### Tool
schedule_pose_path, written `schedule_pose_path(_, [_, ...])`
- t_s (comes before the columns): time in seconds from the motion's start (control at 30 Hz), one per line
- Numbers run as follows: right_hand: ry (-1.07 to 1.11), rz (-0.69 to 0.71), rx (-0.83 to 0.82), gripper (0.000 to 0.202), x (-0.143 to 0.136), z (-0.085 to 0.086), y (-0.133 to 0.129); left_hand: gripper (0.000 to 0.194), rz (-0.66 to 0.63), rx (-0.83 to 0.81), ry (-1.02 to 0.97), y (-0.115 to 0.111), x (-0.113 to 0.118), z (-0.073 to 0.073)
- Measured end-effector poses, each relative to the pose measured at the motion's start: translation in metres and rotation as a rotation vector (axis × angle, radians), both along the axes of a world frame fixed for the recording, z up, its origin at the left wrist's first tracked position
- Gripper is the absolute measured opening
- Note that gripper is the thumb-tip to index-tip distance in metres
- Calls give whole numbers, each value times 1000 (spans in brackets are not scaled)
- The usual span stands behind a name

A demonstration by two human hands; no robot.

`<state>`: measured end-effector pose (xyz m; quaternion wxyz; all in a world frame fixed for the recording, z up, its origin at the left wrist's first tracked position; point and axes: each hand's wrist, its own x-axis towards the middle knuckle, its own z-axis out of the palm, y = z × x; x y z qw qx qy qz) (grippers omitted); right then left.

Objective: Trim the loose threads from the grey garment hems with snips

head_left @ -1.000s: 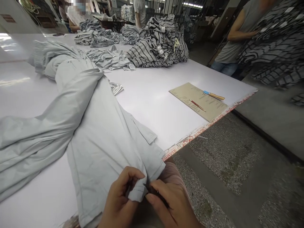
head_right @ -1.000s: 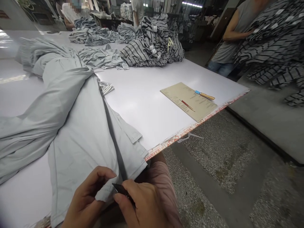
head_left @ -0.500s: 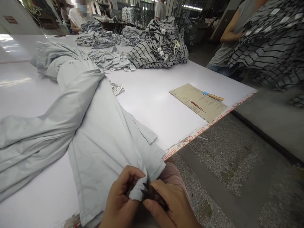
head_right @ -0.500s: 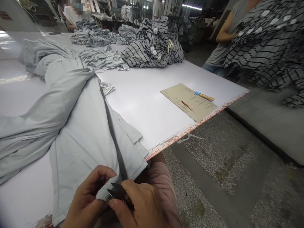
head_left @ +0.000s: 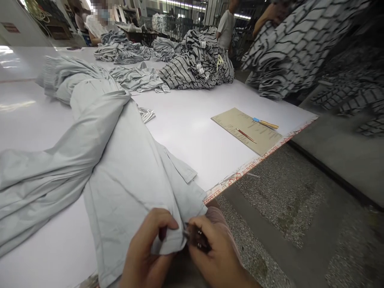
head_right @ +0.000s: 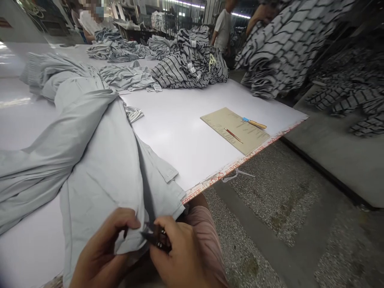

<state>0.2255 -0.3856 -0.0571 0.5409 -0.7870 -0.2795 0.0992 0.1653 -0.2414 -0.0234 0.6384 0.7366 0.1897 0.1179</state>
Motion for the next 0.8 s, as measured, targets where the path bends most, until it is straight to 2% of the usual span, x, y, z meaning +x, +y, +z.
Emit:
schedule_pose_path(0.03, [72, -39, 29, 5, 4, 1, -1, 9, -38, 30, 8, 4, 1, 3])
schedule_pose_path(0.07, [143, -72, 50, 6, 7, 1, -2, 9, -86, 13, 43, 8, 2, 7])
schedule_pose_path(0.17, [234, -91, 16, 13, 15, 5, -10, 38, -186, -266, 235, 18, 5, 15])
schedule_pose_path(0.23, [231, -30, -65, 12, 14, 7, -15, 41, -163, -484, 310, 19, 6, 16])
schedule_pose_path(0.3, [223, 81, -122, 9, 10, 10, -19, 40, -133, -580, 332, 18, 6, 14])
schedule_pose_path(0.4, [118, 171, -160, 10, 3, 14, -19, 41, -181, -489, 309, 17, 6, 11])
schedule_pose_path(0.5, [-50, 172, -222, 17, 0, 17, -15, 44, -267, -325, 302, 18, 5, 11])
schedule_pose_path(0.63, [-227, 180, -232, 27, 0, 17, -9, 45, -318, -156, 330, 19, 4, 13])
schedule_pose_path(0.8, [-258, 187, -185, 36, 1, 17, -6, 46, -311, -94, 365, 19, 1, 14])
